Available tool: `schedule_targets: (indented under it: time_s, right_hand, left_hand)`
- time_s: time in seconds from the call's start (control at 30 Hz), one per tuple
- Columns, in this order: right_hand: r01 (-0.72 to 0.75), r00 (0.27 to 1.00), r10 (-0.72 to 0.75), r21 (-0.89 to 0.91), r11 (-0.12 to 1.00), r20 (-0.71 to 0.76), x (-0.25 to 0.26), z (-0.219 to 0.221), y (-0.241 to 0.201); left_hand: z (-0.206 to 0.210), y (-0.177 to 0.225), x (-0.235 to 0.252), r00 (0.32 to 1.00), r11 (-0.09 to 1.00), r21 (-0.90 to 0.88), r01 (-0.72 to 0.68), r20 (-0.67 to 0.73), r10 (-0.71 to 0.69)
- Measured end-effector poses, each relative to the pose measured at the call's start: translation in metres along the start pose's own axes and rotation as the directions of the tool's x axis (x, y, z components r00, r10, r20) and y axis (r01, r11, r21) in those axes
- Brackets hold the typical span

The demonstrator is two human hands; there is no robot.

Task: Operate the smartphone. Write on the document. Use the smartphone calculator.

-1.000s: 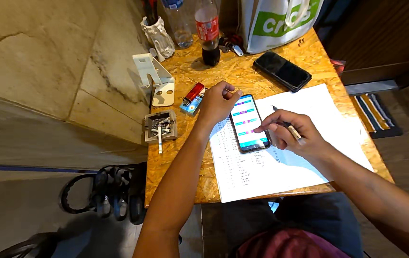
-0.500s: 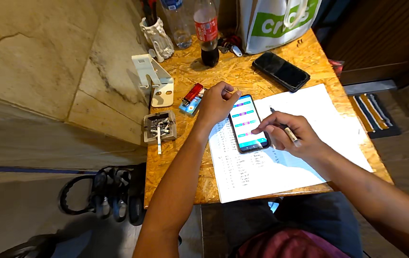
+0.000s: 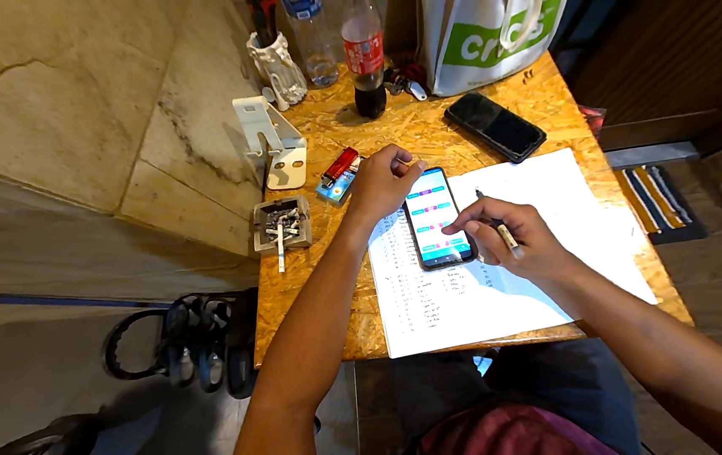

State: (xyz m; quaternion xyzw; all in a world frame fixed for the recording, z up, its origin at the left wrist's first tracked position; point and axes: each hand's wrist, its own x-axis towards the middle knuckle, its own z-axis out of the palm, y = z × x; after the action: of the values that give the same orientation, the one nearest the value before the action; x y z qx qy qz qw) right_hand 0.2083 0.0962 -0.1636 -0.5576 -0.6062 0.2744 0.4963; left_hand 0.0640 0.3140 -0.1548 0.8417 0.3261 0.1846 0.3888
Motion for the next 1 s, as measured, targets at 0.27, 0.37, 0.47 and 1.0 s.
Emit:
schedule_targets:
  time_s: [0.27,0.37,0.47,1.0]
  right_hand:
    - [-0.006,1.0,0.006,0.007,1.0,-0.021,-0.0008,-0.0007,-0.0006]
    - [0.032,0.999,-0.032,0.018,0.999,-0.004,-0.0014,-0.0014,0.0001]
    - [0.065,0.998,-0.065,-0.004,0.998,0.02,-0.0014,-0.0009,0.0023]
    - [0.07,0.997,-0.069,0.001,0.998,-0.018,-0.0023,0.0002,0.0001]
  left_hand:
    - [0.0001,0.0001,-0.0001,1.0,1.0,0.014,-0.017,-0.011,0.017]
    - [-0.0007,0.0009,-0.0004,1.0,1.0,0.01,-0.006,-0.002,0.006]
    - [-0.0001,0.0004,-0.0001,1.0,1.0,0.006,-0.004,-0.003,0.004]
    - [-0.0001,0.0013,-0.0003,1.0,1.0,0.013,-0.003,-0.006,0.003]
